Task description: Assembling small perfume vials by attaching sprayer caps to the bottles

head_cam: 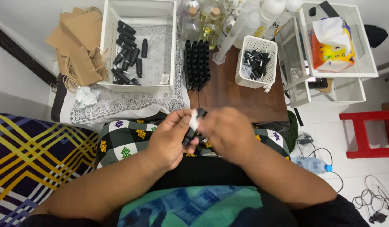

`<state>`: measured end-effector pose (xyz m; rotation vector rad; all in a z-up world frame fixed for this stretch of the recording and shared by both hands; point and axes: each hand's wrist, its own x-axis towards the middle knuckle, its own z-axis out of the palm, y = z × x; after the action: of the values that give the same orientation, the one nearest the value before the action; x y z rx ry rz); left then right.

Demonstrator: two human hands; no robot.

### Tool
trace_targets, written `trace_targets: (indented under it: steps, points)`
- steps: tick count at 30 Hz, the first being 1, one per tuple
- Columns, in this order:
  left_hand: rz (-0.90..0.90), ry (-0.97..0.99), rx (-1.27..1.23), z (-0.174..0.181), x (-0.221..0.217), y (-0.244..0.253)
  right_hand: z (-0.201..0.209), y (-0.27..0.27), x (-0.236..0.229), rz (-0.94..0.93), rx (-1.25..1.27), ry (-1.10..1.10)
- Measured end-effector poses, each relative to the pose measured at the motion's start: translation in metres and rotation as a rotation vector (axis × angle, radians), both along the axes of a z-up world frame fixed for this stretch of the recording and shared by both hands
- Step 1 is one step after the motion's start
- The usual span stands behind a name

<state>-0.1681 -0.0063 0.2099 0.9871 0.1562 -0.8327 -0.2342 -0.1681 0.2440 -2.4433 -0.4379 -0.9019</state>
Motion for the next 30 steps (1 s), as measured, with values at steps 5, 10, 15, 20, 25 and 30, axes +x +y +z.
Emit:
trace_targets:
  steps: [5, 10, 15, 20, 25, 30]
  points:
    - [0.014, -0.027, 0.021, 0.008, -0.001, 0.001, 0.016, 0.005, -0.004, 0.051, -0.017, -0.013]
    - [-0.006, -0.075, -0.005, 0.009, -0.004, 0.006, 0.0, -0.014, 0.004, 0.019, -0.04, -0.085]
    - [0.015, -0.064, -0.01, 0.009, -0.009, 0.0, 0.002, 0.001, -0.009, 0.128, -0.08, -0.177]
    - [0.046, -0.091, -0.022, 0.004, -0.017, -0.001, 0.016, 0.002, -0.01, -0.025, 0.027, -0.063]
    - [0.059, -0.058, -0.04, -0.005, -0.02, -0.002, 0.014, 0.012, -0.019, 0.102, -0.001, -0.047]
    - [0.041, -0.104, -0.11, -0.004, -0.027, 0.004, -0.004, 0.008, -0.023, 0.046, 0.051, -0.057]
